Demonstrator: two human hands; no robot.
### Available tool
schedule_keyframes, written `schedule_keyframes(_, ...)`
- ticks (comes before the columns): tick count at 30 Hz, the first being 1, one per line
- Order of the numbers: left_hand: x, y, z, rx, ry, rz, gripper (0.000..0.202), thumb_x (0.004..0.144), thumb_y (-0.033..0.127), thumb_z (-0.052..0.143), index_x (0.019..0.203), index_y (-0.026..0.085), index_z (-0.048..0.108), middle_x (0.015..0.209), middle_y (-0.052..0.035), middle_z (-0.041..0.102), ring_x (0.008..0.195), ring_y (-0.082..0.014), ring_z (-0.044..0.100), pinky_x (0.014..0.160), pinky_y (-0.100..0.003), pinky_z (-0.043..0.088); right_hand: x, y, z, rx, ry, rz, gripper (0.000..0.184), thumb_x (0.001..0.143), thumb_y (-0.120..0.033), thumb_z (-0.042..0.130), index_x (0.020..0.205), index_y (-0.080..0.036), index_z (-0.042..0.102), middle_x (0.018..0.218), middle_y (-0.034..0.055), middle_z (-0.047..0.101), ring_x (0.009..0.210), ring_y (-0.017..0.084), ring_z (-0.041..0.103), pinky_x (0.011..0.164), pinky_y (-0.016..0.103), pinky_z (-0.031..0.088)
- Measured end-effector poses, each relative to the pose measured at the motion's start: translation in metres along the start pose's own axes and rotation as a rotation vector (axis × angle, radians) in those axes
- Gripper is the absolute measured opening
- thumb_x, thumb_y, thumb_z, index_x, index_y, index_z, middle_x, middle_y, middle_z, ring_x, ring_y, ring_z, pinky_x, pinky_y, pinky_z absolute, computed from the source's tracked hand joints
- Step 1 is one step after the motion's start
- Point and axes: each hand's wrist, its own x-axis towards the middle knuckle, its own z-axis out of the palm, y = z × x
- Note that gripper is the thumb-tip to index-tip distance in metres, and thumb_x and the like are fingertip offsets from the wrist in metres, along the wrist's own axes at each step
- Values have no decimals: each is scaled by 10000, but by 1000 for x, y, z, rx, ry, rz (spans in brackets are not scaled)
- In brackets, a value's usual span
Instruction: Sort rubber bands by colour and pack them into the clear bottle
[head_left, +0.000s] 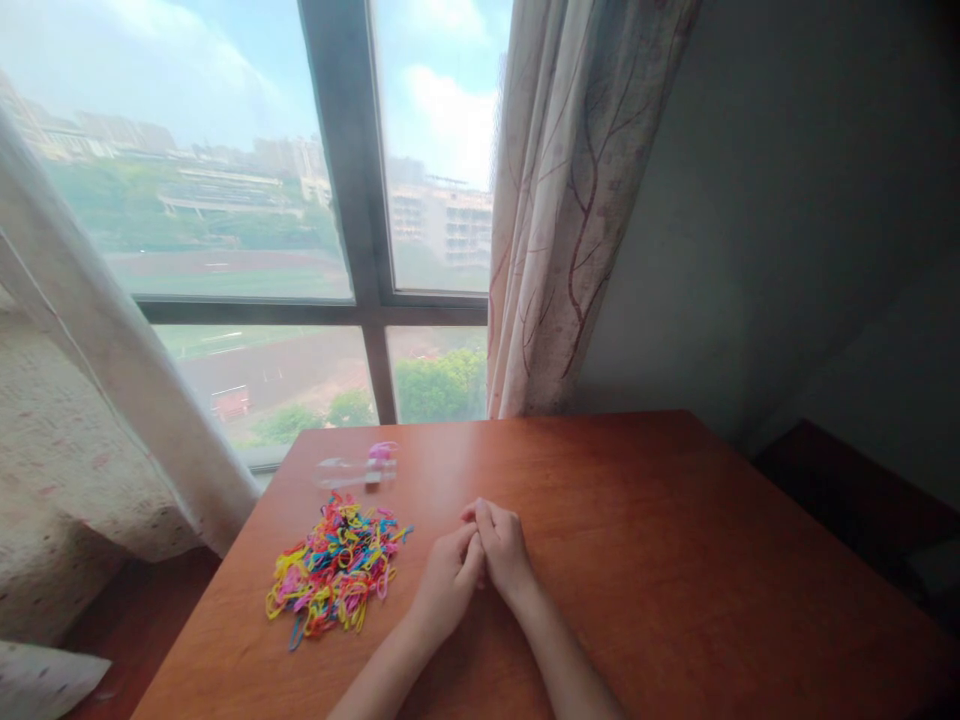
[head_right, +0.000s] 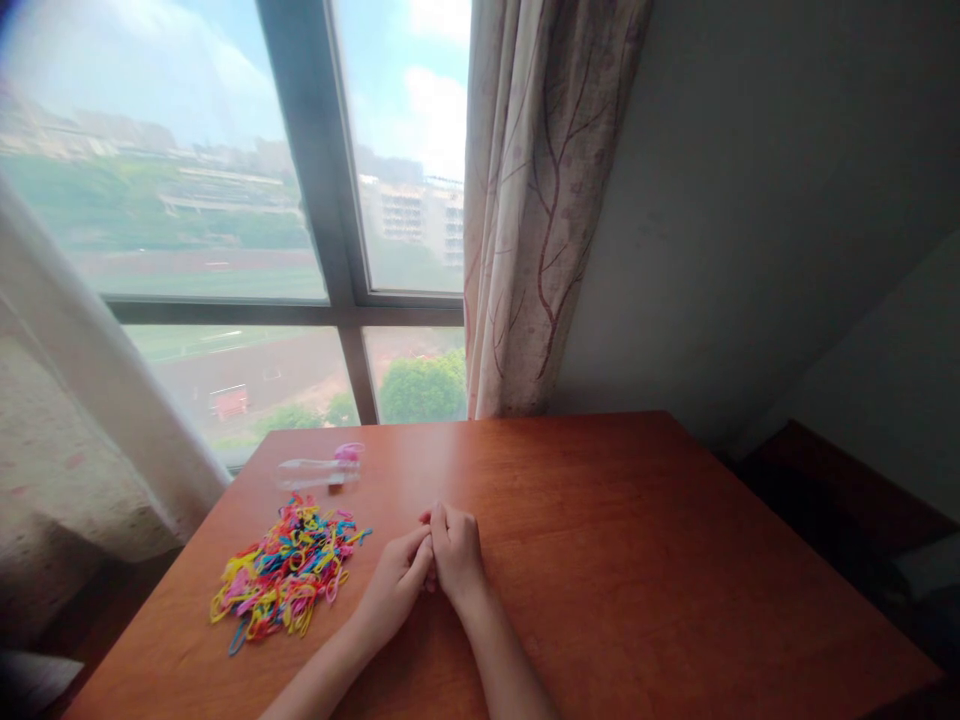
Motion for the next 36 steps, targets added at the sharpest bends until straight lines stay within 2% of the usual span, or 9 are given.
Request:
schedule_keyframes(26, 0, -3, 1, -4, -4, 4, 414, 921, 489, 424, 683, 172, 541, 552, 8, 528, 495, -130, 501, 496, -224, 402, -1, 3, -1, 22, -16, 13, 587, 969, -557, 335, 781, -177, 741, 715, 67, 729, 691, 197, 679, 644, 262, 501)
schedule_keyframes(36, 0, -5, 0, 25, -10, 20, 380, 932, 428, 414, 697, 166, 559, 565, 7, 539, 502, -133, 512, 507, -226, 396, -1, 1, -1, 19, -16, 12, 562, 972, -520, 338, 789, -174, 740, 716, 68, 727, 686, 199, 679, 659, 271, 500)
